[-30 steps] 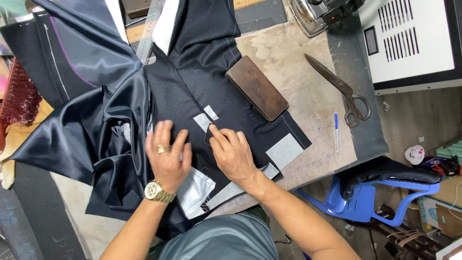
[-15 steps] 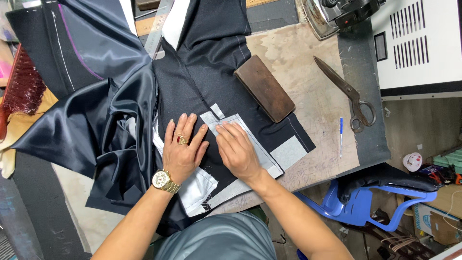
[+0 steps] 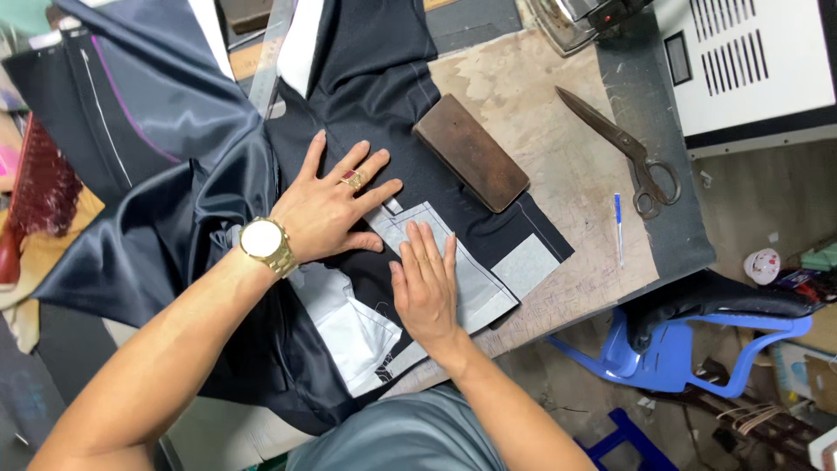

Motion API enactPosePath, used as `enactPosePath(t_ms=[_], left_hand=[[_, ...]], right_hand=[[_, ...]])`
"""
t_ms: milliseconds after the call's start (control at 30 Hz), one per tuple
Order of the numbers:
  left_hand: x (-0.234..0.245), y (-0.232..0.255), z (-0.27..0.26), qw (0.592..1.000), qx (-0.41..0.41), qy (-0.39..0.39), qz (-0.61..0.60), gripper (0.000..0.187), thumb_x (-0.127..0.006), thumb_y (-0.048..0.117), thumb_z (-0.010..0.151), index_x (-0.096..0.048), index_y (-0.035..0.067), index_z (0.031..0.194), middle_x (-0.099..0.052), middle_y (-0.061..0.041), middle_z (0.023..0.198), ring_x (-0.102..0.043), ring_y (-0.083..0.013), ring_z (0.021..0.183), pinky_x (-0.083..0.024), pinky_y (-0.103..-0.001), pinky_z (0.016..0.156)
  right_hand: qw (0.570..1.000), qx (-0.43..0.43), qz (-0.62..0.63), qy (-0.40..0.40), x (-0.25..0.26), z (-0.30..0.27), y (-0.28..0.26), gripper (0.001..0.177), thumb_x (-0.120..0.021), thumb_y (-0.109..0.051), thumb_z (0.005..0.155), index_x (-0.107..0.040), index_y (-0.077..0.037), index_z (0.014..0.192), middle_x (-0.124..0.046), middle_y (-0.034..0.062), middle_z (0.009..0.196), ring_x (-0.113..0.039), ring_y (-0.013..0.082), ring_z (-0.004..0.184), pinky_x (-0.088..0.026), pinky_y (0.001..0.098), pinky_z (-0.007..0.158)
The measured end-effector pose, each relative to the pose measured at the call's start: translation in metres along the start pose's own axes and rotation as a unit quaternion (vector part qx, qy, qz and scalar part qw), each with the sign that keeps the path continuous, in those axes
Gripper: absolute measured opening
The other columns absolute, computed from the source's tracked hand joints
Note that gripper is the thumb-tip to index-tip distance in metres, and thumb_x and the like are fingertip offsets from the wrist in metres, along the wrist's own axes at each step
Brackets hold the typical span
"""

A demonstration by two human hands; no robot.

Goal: The person irons a piece of dark fabric at a workstation, placing small white adhesive strips onto the material and pressing them with an iron. They also use a small wooden block to press down on the fabric and adhesive after ironing.

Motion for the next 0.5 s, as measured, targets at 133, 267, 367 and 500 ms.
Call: enactPosePath(t_ms=[133,267,367,500], left_hand=[[0.002,0.014,0.002,0.999,-0.042,0.022,0.011,0.076,-0.070,0.065,0.083,-0.058,0.024,0.145,-0.049,-0.014,0.159,-0.039,-0.0304,0.151,-0.013,-0.070,0.122],[0.023,0.028,-0.017,0.969,-0.101,0.225,0.010,0.029,-0.073,0.032,0.093,-0.071,0.013,0.114,-0.067,-0.013,0.124,-0.059,-0.0309,0.129,-0.032,-0.067,0.115],[0.026,0.036,-0.028,0.959,-0.102,0.264,0.019,0.014,-0.070,0.020,0.094,-0.073,0.012,0.105,-0.069,-0.013,0.113,-0.063,-0.0312,0.119,-0.039,-0.065,0.111],[0.028,0.039,-0.033,0.953,-0.086,0.290,0.022,0.010,-0.064,0.016,0.099,-0.072,0.011,0.103,-0.068,-0.012,0.110,-0.065,-0.0305,0.114,-0.042,-0.064,0.108]], right_hand=[[0.997,-0.024,0.049,0.052,-0.002,0.007,-0.001,0.021,-0.066,-0.002,0.098,-0.067,0.010,0.116,-0.059,0.0268,0.144,-0.053,0.0385,0.139,-0.034,0.0551,0.119],[0.990,-0.047,0.081,0.107,-0.001,0.021,0.013,0.029,-0.067,0.000,0.097,-0.063,0.012,0.123,-0.065,0.0259,0.136,-0.061,0.0432,0.128,-0.047,0.0515,0.113],[0.992,-0.058,0.056,0.094,-0.012,0.026,0.027,0.042,-0.071,-0.002,0.094,-0.060,0.009,0.134,-0.066,0.0205,0.136,-0.060,0.0387,0.130,-0.043,0.0516,0.116],[0.993,-0.073,0.049,0.080,-0.018,0.030,0.034,0.047,-0.071,-0.006,0.095,-0.056,0.006,0.138,-0.065,0.0167,0.140,-0.058,0.0341,0.134,-0.038,0.0516,0.120]])
Point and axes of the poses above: each hand's wrist, its own z-axis towards the middle knuckle, its own x-axis out of the back of the hand, y = z × x, the point moved 10 cm from there along z, towards the middle knuckle
